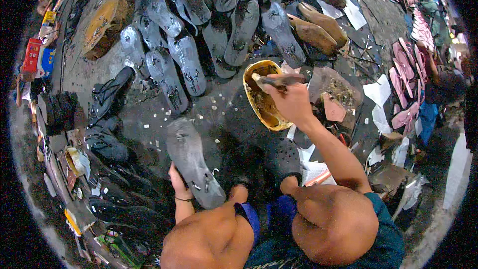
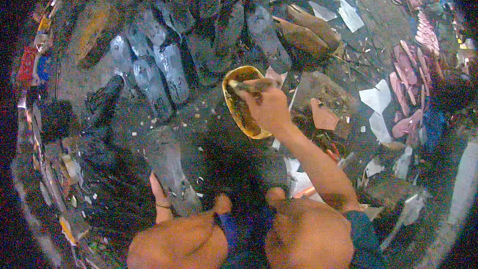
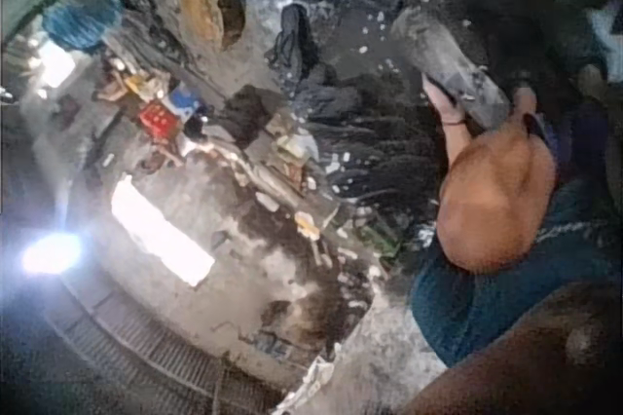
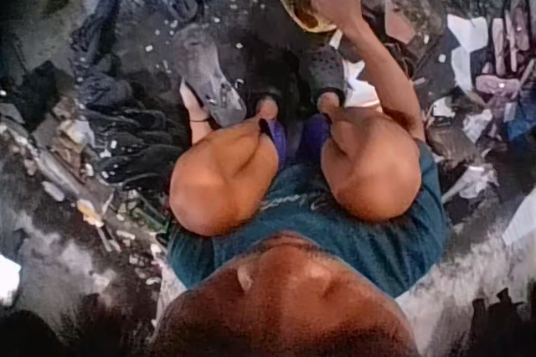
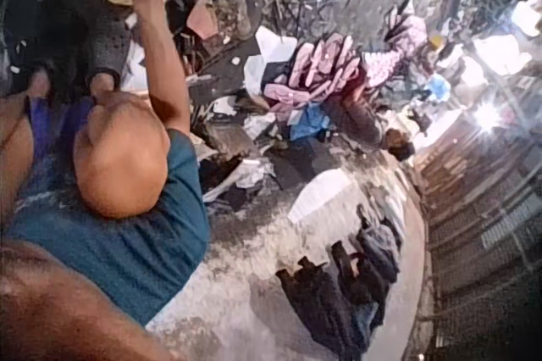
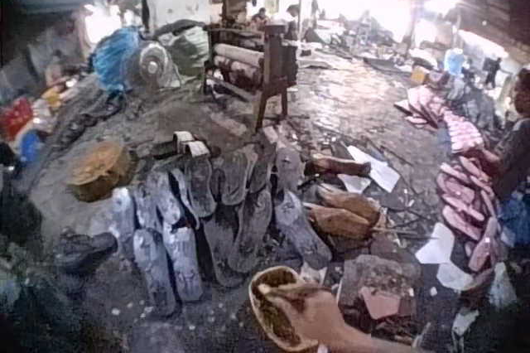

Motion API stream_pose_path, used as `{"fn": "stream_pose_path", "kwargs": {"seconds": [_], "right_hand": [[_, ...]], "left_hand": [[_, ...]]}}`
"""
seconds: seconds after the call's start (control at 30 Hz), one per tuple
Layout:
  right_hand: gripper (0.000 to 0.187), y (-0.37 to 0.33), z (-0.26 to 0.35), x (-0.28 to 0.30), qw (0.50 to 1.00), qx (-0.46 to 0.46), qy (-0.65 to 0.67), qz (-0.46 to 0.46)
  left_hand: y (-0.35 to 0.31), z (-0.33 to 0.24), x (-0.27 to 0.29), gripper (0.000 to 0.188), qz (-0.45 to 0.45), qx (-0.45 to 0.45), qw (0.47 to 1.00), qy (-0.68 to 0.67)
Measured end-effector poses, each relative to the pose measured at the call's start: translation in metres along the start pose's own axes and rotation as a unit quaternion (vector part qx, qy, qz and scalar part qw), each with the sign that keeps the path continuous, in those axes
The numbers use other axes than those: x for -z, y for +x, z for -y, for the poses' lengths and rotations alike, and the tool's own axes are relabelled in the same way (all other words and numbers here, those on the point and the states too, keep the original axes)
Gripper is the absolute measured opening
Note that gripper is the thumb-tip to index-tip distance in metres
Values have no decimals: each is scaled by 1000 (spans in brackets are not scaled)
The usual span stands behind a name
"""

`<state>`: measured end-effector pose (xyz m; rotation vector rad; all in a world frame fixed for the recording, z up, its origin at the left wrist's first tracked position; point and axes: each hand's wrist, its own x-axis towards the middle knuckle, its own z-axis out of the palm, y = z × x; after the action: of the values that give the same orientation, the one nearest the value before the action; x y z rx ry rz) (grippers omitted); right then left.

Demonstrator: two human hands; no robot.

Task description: The person sits on the ground and repeatedly applies a dark substance to the soles of multiple sandals using a brush. They dip the brush into a container and coat each sandal one at a time, placing finished ones aside.

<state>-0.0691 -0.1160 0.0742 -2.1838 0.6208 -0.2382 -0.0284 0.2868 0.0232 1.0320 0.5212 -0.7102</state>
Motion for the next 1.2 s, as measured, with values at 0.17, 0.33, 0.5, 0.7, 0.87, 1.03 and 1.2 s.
{"fn": "stream_pose_path", "kwargs": {"seconds": [0.17,0.33,0.5,0.7,0.87,1.03,1.2], "right_hand": [[26,-10,2,16,994,32,-96,-52],[32,-67,6,77,914,-83,-341,204],[36,-76,-9,105,911,-222,236,257],[32,-19,70,72,826,-250,488,131],[25,-11,107,20,939,123,283,149],[32,20,96,-9,933,292,194,76],[33,-44,91,8,869,422,219,135]], "left_hand": [[-4,0,27,44,26,-6,998,-52],[-13,-1,4,42,22,-32,991,-124],[-24,26,-14,42,20,62,997,-46],[14,-22,-104,42,4,-1,1000,8],[45,-28,-180,44,165,28,982,-82],[27,-30,-202,56,84,26,991,-102],[47,-62,-183,68,249,213,781,-531]]}}
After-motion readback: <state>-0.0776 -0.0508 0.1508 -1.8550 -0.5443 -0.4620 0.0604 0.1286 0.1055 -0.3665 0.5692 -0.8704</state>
